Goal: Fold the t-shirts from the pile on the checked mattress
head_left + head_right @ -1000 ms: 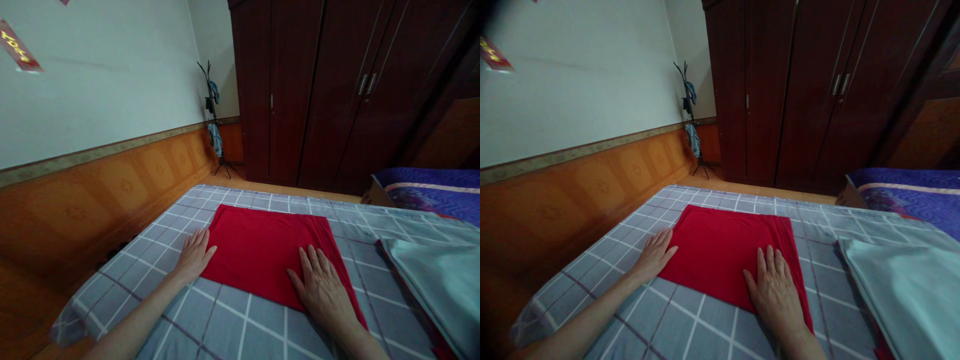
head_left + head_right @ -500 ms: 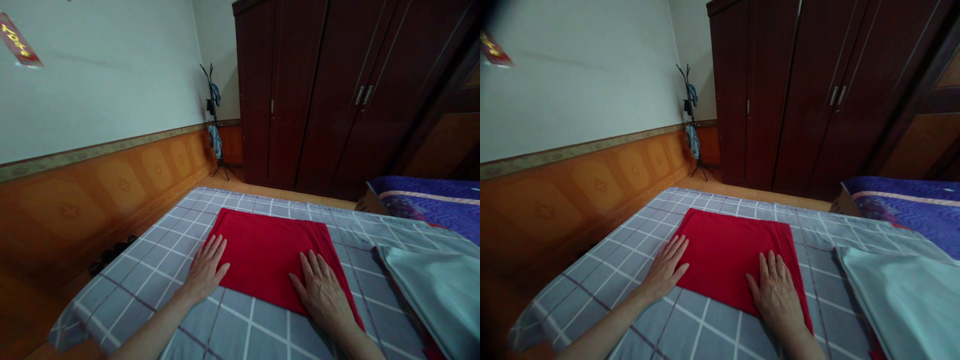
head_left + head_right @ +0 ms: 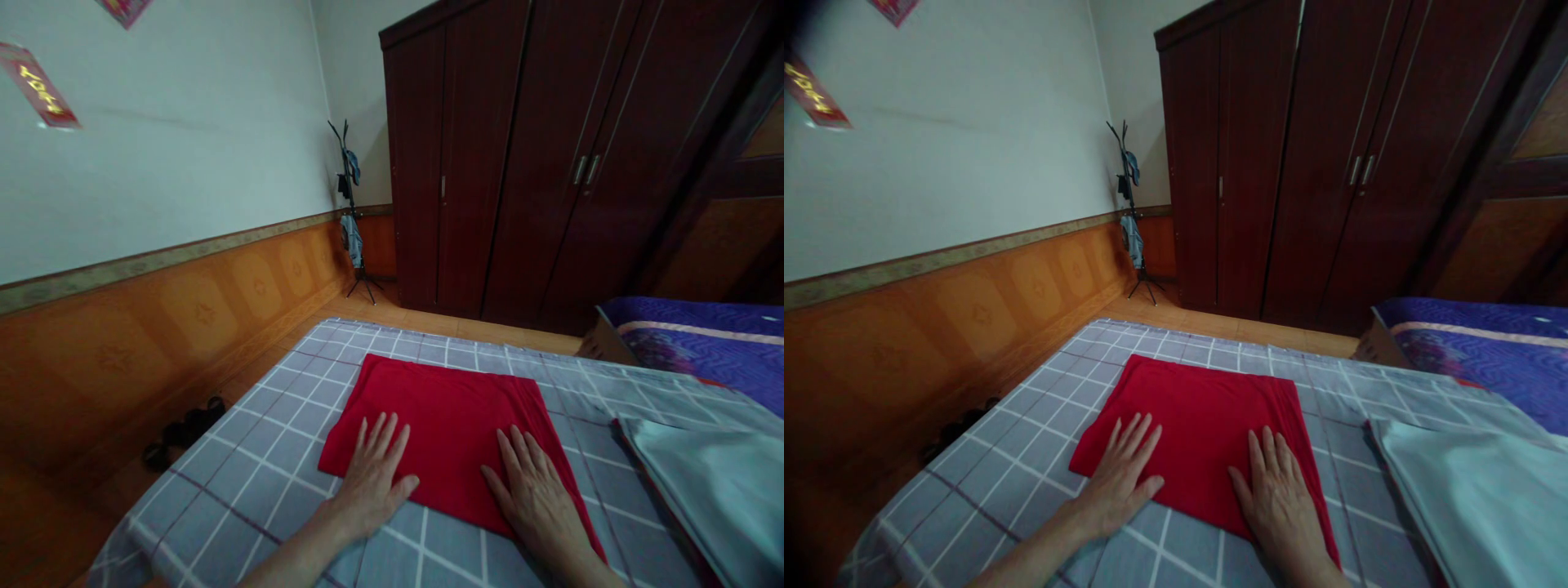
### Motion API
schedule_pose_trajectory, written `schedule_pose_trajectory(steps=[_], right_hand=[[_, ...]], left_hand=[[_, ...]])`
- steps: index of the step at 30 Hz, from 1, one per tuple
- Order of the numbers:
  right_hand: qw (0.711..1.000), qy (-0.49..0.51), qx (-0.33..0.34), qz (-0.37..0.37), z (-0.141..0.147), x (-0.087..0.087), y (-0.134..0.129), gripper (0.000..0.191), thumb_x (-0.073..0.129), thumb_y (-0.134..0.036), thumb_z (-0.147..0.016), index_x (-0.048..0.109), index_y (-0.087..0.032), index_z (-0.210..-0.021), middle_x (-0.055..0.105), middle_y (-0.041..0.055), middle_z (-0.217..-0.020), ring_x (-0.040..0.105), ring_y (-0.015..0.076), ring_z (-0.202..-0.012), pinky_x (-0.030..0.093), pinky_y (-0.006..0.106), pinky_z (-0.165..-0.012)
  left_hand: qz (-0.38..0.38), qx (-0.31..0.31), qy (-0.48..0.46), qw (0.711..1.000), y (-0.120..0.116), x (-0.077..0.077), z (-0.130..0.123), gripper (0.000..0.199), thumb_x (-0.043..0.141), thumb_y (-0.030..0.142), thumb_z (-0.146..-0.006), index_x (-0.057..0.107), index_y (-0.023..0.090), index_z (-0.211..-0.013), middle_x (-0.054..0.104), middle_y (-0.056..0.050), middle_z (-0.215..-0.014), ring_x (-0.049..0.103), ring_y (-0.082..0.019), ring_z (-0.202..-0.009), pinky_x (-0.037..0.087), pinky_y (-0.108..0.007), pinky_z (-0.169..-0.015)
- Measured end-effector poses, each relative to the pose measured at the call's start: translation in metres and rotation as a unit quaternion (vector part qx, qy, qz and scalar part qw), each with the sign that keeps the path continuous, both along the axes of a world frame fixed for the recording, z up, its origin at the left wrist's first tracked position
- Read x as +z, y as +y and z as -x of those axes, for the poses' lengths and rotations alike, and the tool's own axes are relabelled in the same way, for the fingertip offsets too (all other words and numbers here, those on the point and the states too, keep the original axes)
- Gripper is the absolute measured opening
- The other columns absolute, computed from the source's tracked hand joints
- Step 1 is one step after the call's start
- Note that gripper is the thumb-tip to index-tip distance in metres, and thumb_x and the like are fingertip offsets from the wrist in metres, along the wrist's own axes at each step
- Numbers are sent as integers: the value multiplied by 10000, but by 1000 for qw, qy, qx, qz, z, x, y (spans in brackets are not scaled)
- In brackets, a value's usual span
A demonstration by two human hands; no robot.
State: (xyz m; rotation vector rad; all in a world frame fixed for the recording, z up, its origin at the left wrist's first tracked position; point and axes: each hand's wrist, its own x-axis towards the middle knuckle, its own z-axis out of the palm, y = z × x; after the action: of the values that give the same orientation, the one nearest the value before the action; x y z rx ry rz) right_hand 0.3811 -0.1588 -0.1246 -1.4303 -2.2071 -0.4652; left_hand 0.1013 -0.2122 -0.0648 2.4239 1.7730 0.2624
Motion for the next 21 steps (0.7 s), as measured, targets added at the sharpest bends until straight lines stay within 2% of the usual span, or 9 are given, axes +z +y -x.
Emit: schedule_pose_trajectory(steps=[2, 4, 7, 11, 14, 16, 18, 21], right_hand=[[1000, 1, -7, -2, 0, 0, 0, 623, 423, -491, -877, 523, -25, -1278, 475, 242, -1348, 366, 391, -1298, 368, 503, -1014], [1000, 3, -13, -2, -2, 0, 0, 609, 425, -486, -878, 522, -38, -1280, 471, 234, -1355, 363, 381, -1303, 380, 498, -1007], [1000, 17, -10, -13, -1, 3, -3, 583, 412, -464, -892, 519, -43, -1280, 460, 234, -1366, 358, 369, -1311, 396, 503, -995], [999, 27, 32, -19, 19, 12, -12, 493, 394, -360, -915, 506, -81, -1305, 442, 191, -1402, 365, 315, -1322, 391, 475, -1015], [997, 3, 72, 2, 41, 16, -18, 454, 391, -272, -906, 509, -112, -1314, 475, 144, -1390, 416, 273, -1296, 399, 428, -1019], [996, -16, 85, 15, 49, 18, -21, 458, 411, -288, -903, 510, -125, -1320, 485, 127, -1384, 430, 270, -1287, 399, 424, -1021], [996, -33, 86, 19, 45, 17, -23, 495, 442, -366, -903, 495, -136, -1338, 460, 119, -1403, 417, 281, -1296, 400, 437, -1019], [997, -48, 63, -4, 19, 13, -28, 588, 466, -465, -881, 461, -135, -1368, 413, 126, -1433, 402, 304, -1304, 429, 456, -984]], left_hand=[[13, -69, -14, 997, -4, 5, -25, 732, 484, 408, -914, 54, 292, -1495, 14, -34, -1566, 0, -277, -1435, 78, -566, -1143], [29, -110, -21, 993, -5, 10, -46, 781, 532, 353, -891, 39, 298, -1495, -16, -26, -1565, -28, -280, -1433, 67, -570, -1144], [50, -132, -29, 990, -4, 17, -62, 785, 532, 302, -887, 43, 253, -1500, -21, -48, -1563, -33, -276, -1432, 69, -558, -1150], [59, -132, -35, 989, 5, 23, -66, 681, 426, 231, -928, 60, 205, -1501, 36, -39, -1566, 9, -231, -1439, 85, -509, -1169], [49, -124, -37, 990, 10, 16, -65, 648, 376, 232, -949, 34, 216, -1500, 94, -7, -1564, 36, -204, -1440, 95, -483, -1177], [35, -124, -33, 991, 12, 7, -58, 646, 367, 284, -962, 5, 248, -1496, 102, 11, -1562, 47, -208, -1439, 111, -491, -1173], [16, -114, -16, 993, 10, -1, -44, 652, 374, 346, -965, -1, 273, -1493, 88, 3, -1561, 72, -232, -1437, 133, -513, -1162], [-25, -74, 23, 997, 5, -11, -7, 661, 385, 386, -960, 9, 283, -1494, 104, -29, -1556, 146, -262, -1426, 193, -517, -1141]])
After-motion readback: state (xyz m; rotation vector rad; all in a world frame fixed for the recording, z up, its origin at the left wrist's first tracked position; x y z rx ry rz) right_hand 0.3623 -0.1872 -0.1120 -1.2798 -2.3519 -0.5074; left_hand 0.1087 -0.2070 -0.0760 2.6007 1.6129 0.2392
